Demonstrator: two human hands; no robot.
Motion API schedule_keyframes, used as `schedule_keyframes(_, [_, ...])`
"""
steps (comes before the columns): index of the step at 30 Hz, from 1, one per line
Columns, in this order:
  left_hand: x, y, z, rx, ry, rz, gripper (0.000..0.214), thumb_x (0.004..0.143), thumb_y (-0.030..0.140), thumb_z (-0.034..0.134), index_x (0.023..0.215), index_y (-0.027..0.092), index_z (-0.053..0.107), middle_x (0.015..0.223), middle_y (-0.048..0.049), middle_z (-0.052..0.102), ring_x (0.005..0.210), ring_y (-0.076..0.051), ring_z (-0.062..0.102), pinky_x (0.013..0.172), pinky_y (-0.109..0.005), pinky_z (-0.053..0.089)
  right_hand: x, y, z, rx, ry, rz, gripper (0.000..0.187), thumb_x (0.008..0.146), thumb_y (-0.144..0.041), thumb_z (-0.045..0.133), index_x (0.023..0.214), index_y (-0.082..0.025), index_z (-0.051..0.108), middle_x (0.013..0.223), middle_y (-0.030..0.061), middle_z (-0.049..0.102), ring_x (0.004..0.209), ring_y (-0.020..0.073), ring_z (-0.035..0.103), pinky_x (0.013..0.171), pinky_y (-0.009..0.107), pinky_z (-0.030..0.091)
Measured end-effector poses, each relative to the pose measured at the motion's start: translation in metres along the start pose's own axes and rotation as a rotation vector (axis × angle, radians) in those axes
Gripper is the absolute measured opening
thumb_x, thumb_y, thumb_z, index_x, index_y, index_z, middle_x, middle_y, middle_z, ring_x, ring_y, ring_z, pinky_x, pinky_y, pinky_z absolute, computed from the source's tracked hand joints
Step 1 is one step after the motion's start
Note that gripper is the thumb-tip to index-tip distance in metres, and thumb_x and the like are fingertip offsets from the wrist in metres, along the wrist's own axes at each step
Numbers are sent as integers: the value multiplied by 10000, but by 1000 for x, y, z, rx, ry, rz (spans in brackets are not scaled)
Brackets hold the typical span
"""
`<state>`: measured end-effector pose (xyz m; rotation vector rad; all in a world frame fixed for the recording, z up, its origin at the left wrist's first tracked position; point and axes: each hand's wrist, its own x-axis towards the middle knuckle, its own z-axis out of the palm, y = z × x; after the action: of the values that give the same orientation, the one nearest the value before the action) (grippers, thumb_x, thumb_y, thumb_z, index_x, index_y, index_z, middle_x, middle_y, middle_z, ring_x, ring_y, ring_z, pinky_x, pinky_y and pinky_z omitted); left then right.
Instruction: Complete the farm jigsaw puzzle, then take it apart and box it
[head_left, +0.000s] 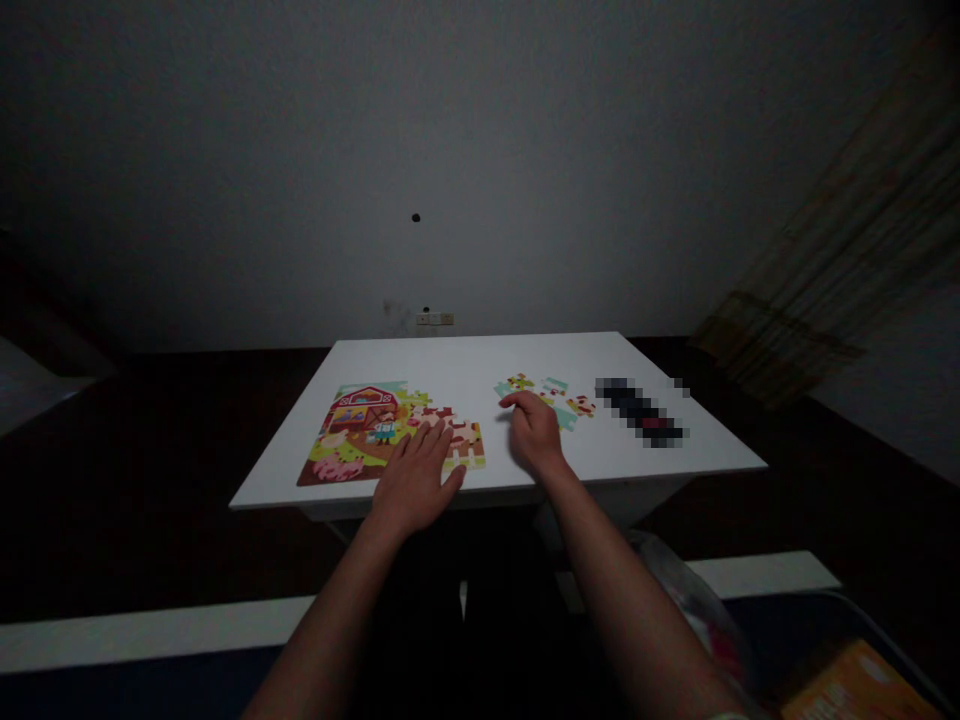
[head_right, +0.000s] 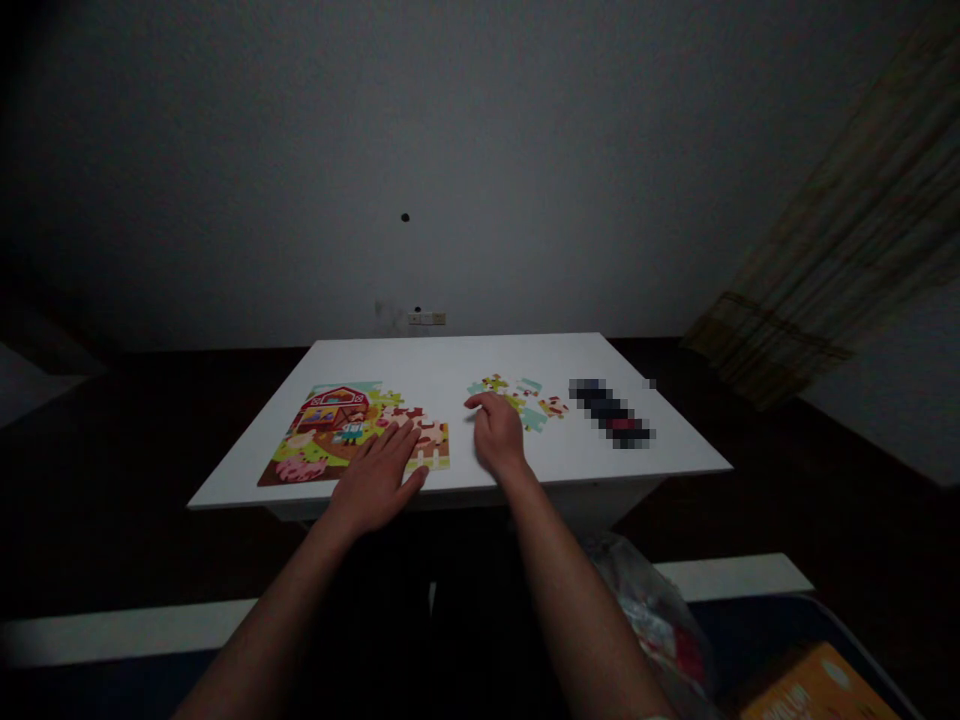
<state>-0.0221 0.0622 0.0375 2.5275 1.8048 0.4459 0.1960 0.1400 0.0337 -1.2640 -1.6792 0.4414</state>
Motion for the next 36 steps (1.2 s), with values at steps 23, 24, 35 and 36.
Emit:
schedule_keyframes(23, [-1, 0, -2, 28, 4, 9, 516, 976, 487, 336, 1423, 265, 463, 1538, -50, 399, 1427, -282, 327, 1160, -489, 233, -8, 64, -77, -585, -88, 170, 470, 810, -469, 658, 1178, -178, 672, 1278, 180, 539, 1204, 341, 457, 1060, 464, 318])
schedule_keyframes(24, [-2, 0, -2, 25, 6, 8, 510, 975, 485, 340, 1421, 269, 463, 1537, -48, 399, 1426, -278, 328, 1161, -486, 234, -6, 67, -78, -589, -99, 197, 481, 800, -462, 671, 1175, -159, 668, 1288, 188, 534, 1213, 340, 454, 1059, 458, 316])
schedule_keyframes(35, [-5, -2, -1, -22, 23, -11, 512, 957, 495, 398, 1411, 273, 476, 1531, -53, 405, 1425, -308, 318, 1163, -513, 233, 5, 14, -55, -133, -172, 64, 246, 833, -395, 639, 981, -228, 741, 1012, 90, 728, 920, 256, 649, 855, 367, 487])
schedule_keyframes(36, [-5, -2, -1, -27, 27, -12, 509, 957, 491, 402, 1412, 276, 474, 1530, -52, 406, 1425, -308, 318, 1163, -515, 234, 12, 8, -45, -89, -209, 47, 251, 840, -393, 642, 989, -219, 743, 998, 93, 732, 880, 242, 653, 826, 352, 492])
